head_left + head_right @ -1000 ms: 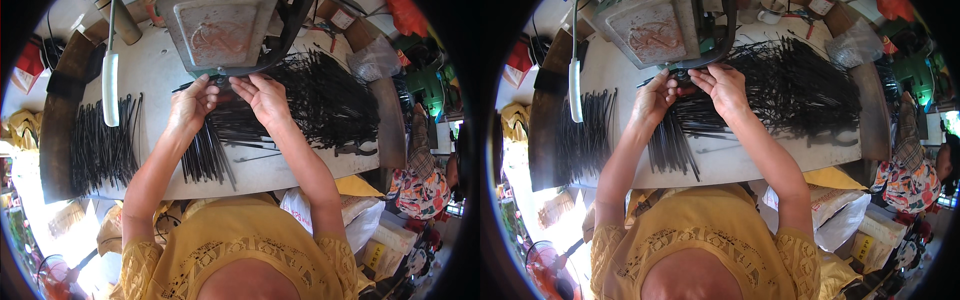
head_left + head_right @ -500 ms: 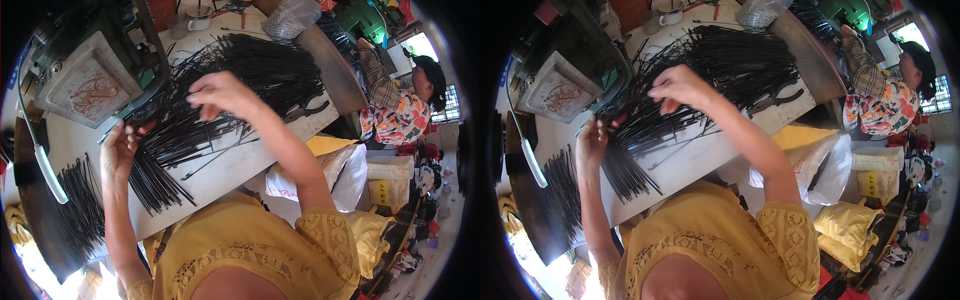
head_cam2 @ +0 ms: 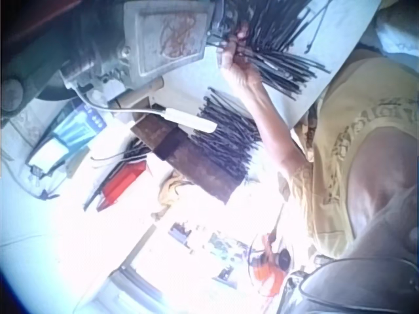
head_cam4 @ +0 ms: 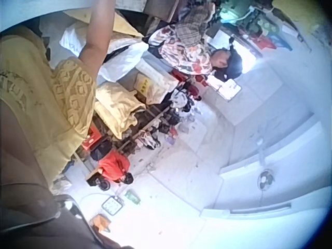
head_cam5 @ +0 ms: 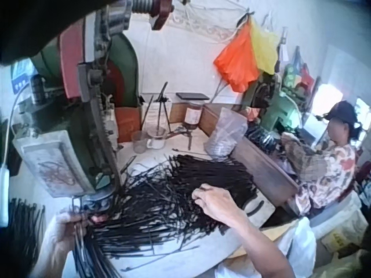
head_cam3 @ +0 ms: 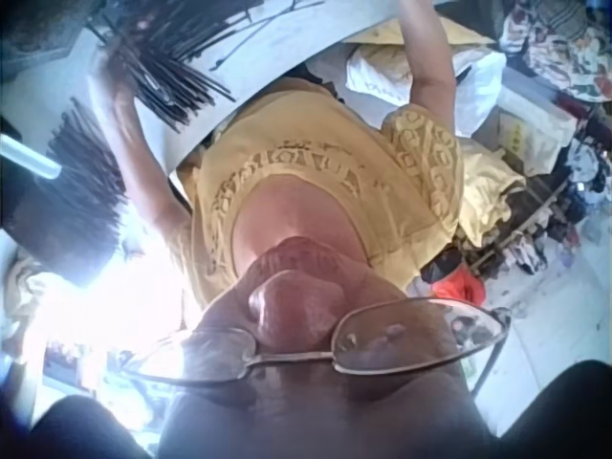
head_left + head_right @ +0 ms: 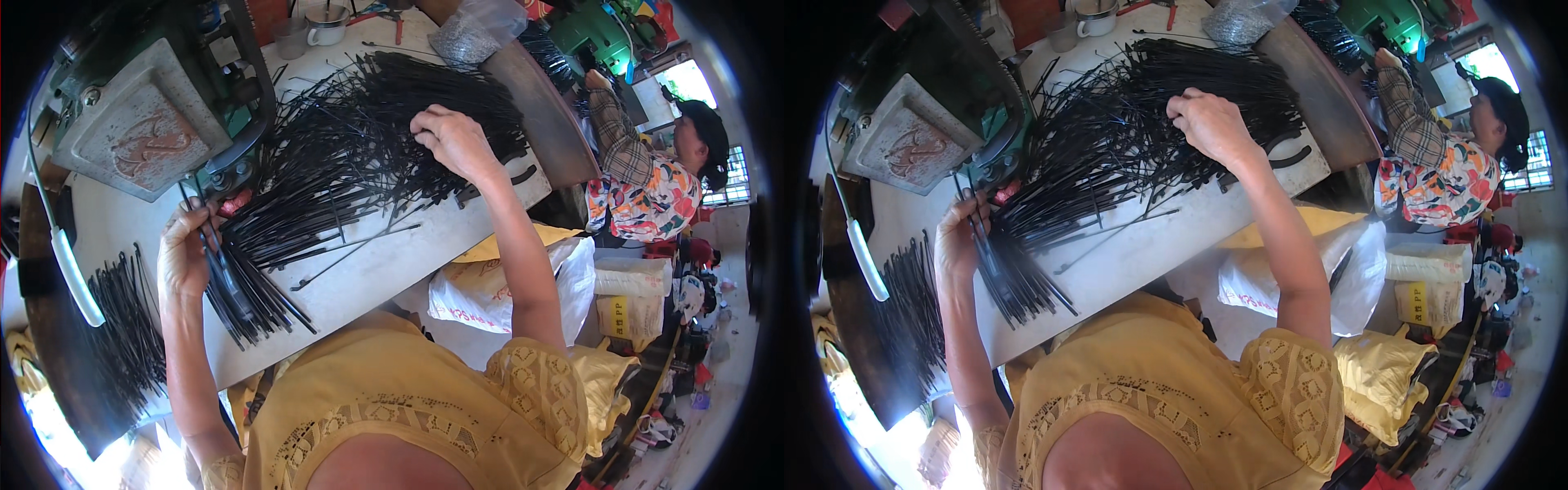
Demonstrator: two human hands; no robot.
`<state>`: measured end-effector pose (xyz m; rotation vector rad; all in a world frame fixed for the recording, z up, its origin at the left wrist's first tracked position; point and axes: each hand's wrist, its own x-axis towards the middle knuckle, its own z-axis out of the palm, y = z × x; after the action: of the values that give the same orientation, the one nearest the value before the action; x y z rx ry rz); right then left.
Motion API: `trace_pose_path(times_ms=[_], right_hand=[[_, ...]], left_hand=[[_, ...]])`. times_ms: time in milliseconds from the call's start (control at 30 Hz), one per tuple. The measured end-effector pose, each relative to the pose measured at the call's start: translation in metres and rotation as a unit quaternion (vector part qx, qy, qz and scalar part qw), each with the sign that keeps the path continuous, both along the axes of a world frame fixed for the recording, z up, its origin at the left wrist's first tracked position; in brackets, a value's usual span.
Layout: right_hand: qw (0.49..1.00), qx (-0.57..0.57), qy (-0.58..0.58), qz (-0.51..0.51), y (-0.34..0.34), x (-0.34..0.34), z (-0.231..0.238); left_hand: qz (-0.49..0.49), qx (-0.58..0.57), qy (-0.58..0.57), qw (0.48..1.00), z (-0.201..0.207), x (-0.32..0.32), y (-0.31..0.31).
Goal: The person attaches small metal fasteners to plastic strips by inserting each fastener and strip into a press machine, crimping them together, and laying the assembled strips on the table.
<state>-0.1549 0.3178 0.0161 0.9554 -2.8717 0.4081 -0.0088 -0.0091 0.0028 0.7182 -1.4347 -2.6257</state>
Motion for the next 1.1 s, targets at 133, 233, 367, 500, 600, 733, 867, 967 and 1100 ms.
trace_pose_path(times_ms=[133, 233, 367, 500, 600, 733, 867, 967, 1100], right_hand=[[0.986, -0.069, 0.152, 0.022, -0.016, -0.003, 0.013], [0.936, -0.168, 0.308, 0.022, -0.018, -0.014, 0.030], [0.864, -0.321, 0.374, -0.105, 0.007, -0.044, 0.060], [0.789, -0.567, 0.185, -0.149, 0.050, -0.074, 0.062], [0.873, -0.365, 0.042, -0.321, 0.080, -0.079, 0.033], [0.943, -0.088, 0.072, -0.313, 0.077, -0.057, 0.009], [0.994, -0.095, -0.020, -0.041, 0.046, -0.038, 0.012], [0.995, 0.012, -0.096, 0.013, 0.025, -0.025, 0.013], [0.996, 0.085, -0.033, 0.010, 0.009, -0.018, -0.001]], left_hand=[[-0.033, 0.019, -0.009, 0.999, -0.004, 0.006, -0.009], [-0.036, 0.016, -0.033, 0.999, -0.003, 0.005, -0.008], [-0.055, 0.036, -0.032, 0.997, -0.002, 0.011, -0.013], [-0.043, 0.017, -0.066, 0.997, 0.001, 0.014, -0.013], [-0.057, -0.028, -0.057, 0.996, 0.000, 0.014, -0.013], [-0.042, -0.107, -0.049, 0.992, 0.005, 0.015, -0.008], [-0.042, -0.127, -0.044, 0.990, 0.003, 0.014, -0.007], [-0.042, -0.140, -0.052, 0.988, 0.002, 0.015, -0.005], [-0.015, -0.144, -0.057, 0.988, 0.004, 0.020, -0.007]])
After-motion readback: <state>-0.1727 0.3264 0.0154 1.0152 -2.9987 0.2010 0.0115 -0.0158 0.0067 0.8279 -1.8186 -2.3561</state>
